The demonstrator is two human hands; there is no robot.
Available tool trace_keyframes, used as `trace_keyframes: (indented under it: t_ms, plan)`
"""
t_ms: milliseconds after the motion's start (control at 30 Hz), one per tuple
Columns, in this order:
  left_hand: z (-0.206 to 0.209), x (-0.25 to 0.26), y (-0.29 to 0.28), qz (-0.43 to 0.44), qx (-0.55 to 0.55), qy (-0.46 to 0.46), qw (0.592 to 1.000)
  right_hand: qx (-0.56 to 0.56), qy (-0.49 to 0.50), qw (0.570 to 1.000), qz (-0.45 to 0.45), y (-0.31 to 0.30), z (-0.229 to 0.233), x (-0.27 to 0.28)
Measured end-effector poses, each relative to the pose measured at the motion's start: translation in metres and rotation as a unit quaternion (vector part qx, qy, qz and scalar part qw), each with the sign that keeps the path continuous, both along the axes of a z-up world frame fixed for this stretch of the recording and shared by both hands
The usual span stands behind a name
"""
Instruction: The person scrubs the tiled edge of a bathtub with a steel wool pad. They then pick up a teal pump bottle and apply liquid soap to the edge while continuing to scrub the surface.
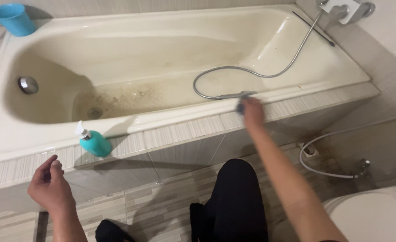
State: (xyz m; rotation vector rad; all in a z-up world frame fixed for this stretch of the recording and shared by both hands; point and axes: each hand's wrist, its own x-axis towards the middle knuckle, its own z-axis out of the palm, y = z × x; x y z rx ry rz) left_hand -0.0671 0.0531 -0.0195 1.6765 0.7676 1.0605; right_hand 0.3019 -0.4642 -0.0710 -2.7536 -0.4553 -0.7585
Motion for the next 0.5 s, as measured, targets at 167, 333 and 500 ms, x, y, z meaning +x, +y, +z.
trace_keyframes:
  t_ms: [167,333,500]
  plan:
    - [0.001,-0.006,0.013,0.009,0.013,-0.013,1.0,0.002,-0.011,1.0,0.009,-0.005,0.015,-0.015]
    - [-0.011,0.012,0.013,0.055,0.003,0.022,0.998,0.021,-0.025,0.99,0.135,0.141,-0.005,-0.072]
    - [-0.013,0.04,-0.011,-0.042,0.047,0.006,0.998,0.071,0.009,0.97,0.233,0.297,0.016,-0.152]
